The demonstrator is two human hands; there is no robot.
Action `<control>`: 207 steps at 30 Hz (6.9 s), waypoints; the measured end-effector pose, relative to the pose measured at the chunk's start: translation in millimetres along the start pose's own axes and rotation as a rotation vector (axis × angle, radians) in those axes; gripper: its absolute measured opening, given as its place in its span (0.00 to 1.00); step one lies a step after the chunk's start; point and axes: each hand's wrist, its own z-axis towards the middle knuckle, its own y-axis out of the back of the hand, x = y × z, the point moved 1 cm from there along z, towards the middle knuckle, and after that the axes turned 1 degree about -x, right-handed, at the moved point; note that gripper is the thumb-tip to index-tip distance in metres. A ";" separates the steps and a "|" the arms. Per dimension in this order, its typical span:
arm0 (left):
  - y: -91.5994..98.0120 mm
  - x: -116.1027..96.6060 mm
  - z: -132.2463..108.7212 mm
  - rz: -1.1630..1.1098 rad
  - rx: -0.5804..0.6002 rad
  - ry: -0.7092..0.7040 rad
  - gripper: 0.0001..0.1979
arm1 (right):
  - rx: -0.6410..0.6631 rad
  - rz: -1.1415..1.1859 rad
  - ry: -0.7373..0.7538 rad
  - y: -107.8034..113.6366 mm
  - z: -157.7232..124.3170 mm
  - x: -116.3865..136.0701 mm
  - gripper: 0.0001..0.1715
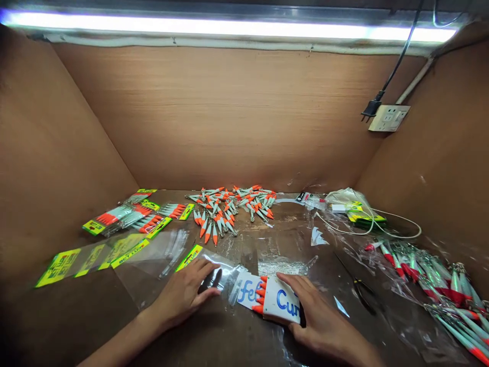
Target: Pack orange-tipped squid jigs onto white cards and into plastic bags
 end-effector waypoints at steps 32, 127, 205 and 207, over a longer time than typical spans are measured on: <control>-23.9 -3.2 6.9 -0.093 -0.166 0.026 0.09 | 0.062 -0.112 0.138 -20.4 28.1 39.0 0.47; -35.8 -37.6 -8.5 0.097 -0.052 -0.197 0.05 | 0.093 -0.032 0.061 -15.7 19.8 35.7 0.50; -13.2 -4.0 -10.0 -0.172 -0.477 -0.191 0.06 | 0.266 -0.009 0.249 26.3 53.0 35.5 0.52; -15.8 -8.7 -10.3 -0.161 -0.441 -0.232 0.06 | 0.289 0.001 0.262 35.0 49.3 36.1 0.52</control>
